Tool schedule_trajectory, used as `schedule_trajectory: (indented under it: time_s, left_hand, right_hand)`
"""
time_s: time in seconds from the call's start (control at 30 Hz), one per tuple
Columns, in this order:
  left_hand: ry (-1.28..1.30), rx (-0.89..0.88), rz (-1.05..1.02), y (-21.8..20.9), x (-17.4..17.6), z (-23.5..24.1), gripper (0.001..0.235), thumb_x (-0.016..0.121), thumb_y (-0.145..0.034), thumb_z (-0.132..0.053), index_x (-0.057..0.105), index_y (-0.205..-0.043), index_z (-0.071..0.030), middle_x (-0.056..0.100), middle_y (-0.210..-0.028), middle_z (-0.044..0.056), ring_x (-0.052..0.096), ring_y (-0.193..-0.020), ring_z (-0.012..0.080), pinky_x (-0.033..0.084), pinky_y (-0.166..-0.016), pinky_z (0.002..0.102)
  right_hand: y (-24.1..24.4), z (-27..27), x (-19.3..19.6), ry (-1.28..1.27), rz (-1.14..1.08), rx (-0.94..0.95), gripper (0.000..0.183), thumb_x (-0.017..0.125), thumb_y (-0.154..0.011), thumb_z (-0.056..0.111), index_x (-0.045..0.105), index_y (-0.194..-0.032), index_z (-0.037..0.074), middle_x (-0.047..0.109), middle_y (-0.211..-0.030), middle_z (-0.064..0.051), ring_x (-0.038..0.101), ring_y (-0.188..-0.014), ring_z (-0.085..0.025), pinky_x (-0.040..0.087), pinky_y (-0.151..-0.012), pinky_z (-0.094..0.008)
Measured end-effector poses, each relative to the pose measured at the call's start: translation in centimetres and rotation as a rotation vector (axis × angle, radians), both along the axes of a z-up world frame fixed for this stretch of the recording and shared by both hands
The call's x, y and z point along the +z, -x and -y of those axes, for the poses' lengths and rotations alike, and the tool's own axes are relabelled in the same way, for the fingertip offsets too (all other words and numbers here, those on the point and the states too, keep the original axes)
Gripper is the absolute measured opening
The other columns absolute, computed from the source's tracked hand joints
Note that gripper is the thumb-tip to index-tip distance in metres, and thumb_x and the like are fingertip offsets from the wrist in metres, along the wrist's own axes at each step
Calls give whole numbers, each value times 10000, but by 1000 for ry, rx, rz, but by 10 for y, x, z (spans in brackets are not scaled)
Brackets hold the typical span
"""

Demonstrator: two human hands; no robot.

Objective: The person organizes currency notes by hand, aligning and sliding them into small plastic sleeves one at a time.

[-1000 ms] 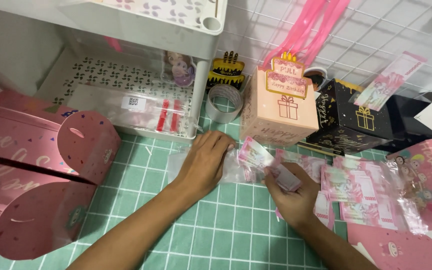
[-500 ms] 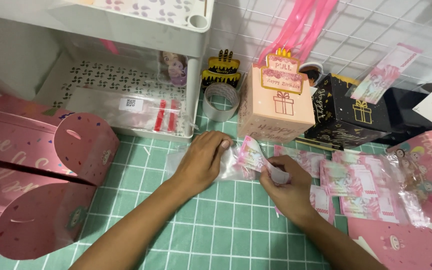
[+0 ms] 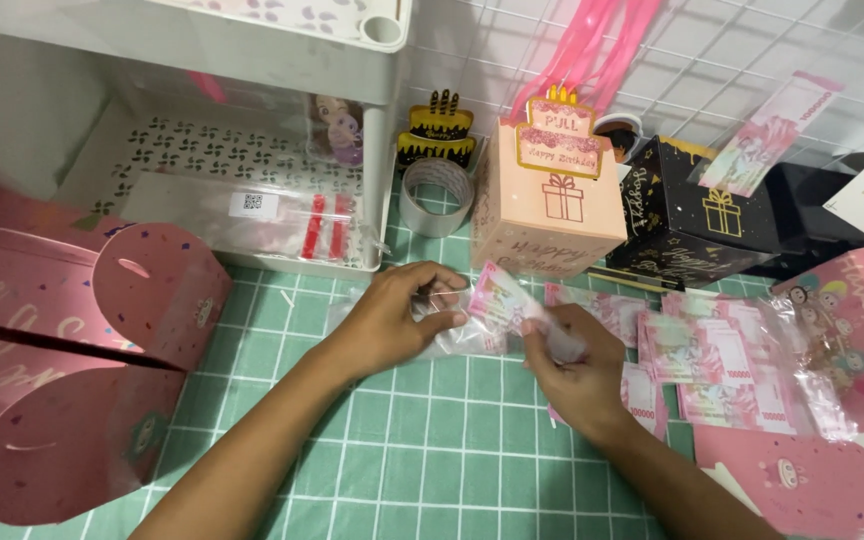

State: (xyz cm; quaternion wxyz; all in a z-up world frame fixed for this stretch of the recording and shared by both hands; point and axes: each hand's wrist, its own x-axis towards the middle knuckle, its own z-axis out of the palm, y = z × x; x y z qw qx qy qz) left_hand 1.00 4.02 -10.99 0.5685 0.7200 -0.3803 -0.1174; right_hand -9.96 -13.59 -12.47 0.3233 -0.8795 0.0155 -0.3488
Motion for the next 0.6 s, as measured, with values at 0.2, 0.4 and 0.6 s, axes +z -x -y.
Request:
schedule_trajectory:
  time_s: [0.2,0.4,0.6]
  left_hand:
    - [36,83,-50,0,-6,4,173,657,-686,-26,641,-856,-54,656,-715,105,620,-695,245,472,-699,319]
    - [59,140,-17,-1,-7,4,148,667,-707,-62,649,-853,-80,680,-718,72,644,-694,228,474,-688,307]
    - [89,164,16,1,-8,7,173,676,-705,-55,636,-872,-70,672,-723,86,627,-666,234,480,-652,320]
  right_hand:
    - [-1,-2,0,-325,117,118,488,604,-738,-69,350,-1145,16,566,-579,-75,523,-386,-81,419,-348,-157]
    - [-3,-2,-8,-231,129,-26,460,664,-695,-83,443,-1089,3,544,-732,-105,579,-561,-133,477,-458,-225]
    - [-1,6,-11,-213,82,-66,392,726,-667,-22,510,-994,-14,573,-649,-130,529,-525,-140,454,-468,-259]
